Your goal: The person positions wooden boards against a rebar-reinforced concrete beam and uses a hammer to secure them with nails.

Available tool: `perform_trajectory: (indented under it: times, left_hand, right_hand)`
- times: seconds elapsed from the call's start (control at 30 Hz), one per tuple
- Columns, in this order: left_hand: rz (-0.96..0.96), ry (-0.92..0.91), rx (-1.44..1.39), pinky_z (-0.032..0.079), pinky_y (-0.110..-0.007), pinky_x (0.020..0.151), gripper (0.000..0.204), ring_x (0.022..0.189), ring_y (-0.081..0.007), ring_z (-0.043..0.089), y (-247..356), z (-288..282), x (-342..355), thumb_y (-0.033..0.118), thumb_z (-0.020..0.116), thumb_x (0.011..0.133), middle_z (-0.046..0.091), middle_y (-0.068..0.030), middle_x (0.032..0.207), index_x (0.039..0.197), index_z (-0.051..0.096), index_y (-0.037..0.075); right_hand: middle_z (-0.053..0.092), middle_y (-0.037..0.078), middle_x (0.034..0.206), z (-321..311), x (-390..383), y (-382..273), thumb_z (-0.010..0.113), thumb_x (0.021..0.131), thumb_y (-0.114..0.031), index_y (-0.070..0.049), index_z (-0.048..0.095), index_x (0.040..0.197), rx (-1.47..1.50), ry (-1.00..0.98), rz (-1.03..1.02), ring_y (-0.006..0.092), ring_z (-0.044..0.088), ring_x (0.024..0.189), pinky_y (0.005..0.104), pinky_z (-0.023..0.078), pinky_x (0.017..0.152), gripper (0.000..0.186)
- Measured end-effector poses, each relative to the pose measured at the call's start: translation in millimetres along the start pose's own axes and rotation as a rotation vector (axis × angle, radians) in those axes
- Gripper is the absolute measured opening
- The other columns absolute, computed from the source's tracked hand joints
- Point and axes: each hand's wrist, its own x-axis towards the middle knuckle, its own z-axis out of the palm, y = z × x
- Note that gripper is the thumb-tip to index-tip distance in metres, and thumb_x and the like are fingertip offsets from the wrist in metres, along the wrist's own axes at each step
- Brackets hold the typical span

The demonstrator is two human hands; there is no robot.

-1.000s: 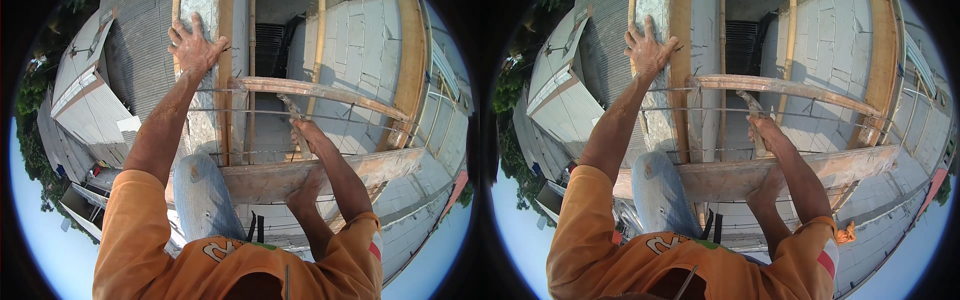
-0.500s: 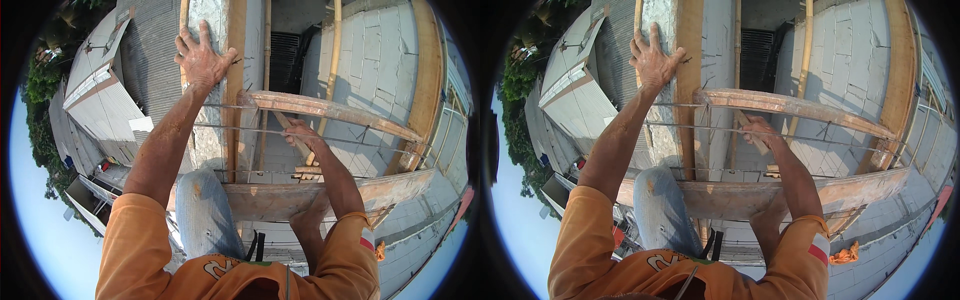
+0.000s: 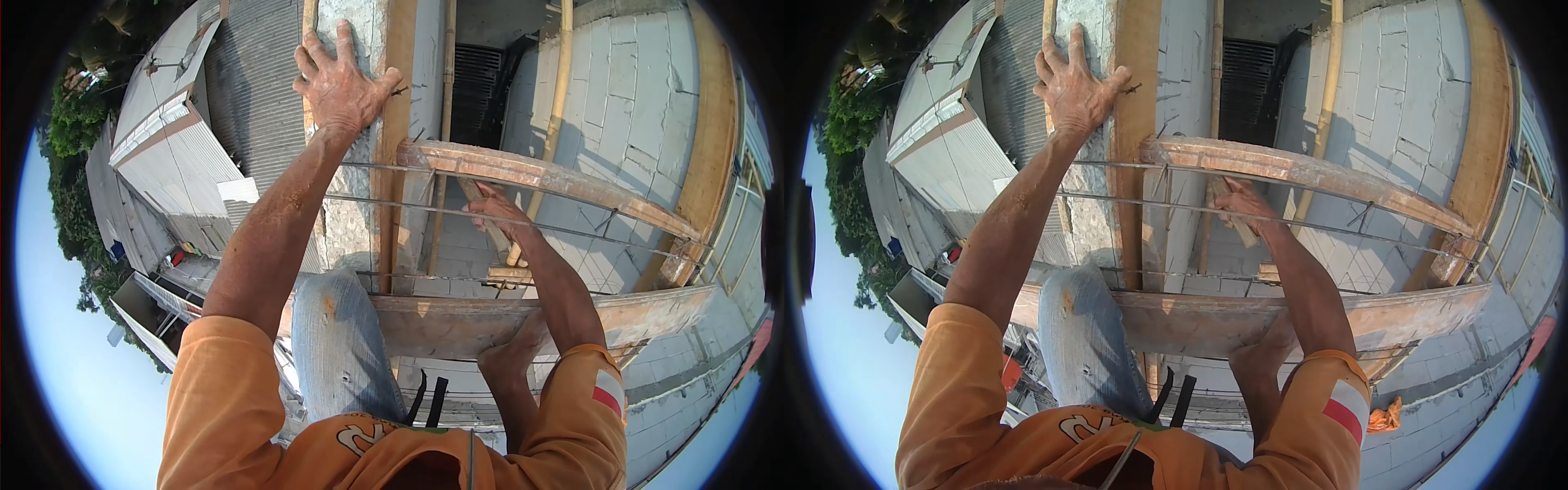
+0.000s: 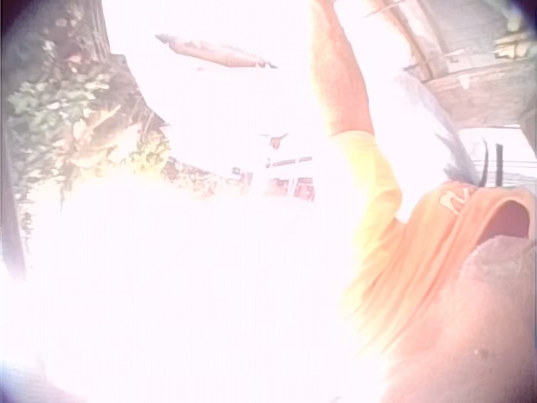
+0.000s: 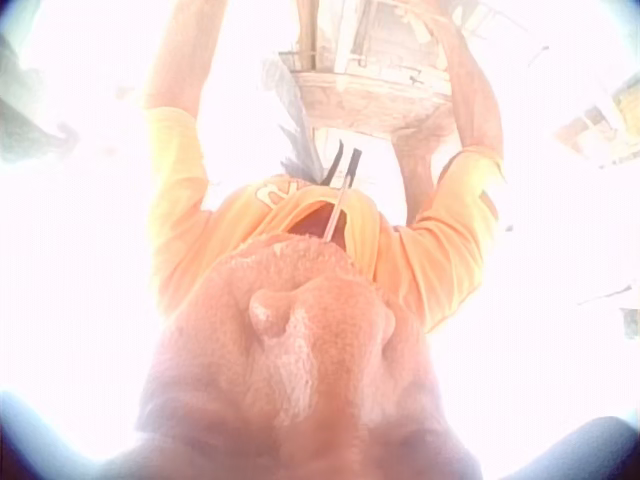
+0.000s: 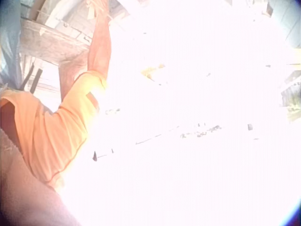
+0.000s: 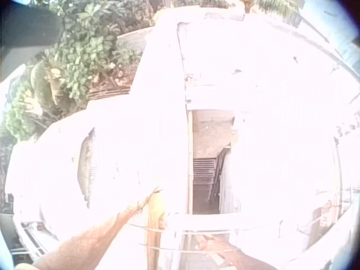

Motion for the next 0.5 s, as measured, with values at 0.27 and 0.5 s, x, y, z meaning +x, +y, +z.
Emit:
perform_trajectory:
  times: [0.27,0.5]
  left_hand:
    - [0.007,0.032,-0.002,0.032,-0.071,0.098,0.101,0.139,-0.0534,0.022,-1,-1,7,0.06,0.069,0.073,0.022,-0.0351,0.15,0.155,0.031,0.015]
    - [0.025,0.076,0.026,0.035,-0.07,0.096,0.1,0.139,-0.0536,0.023,0,0,4,0.061,0.068,0.073,0.023,-0.0352,0.15,0.154,0.031,0.015]
  right_hand:
    - [0.059,0.002,0.08,-3,11,-6,0.073,0.082,-0.023,-0.005,0.068,0.104,0.206,0.06,0.042,0.0135,0.055,0.066,0.0288,0.048,0.064,0.028]
    - [0.062,0.004,0.086,-2,-2,-13,0.067,0.084,-0.016,-0.005,0.063,0.112,-0.147,-0.057,0.003,0.0132,0.057,0.067,0.031,0.049,0.057,0.03]
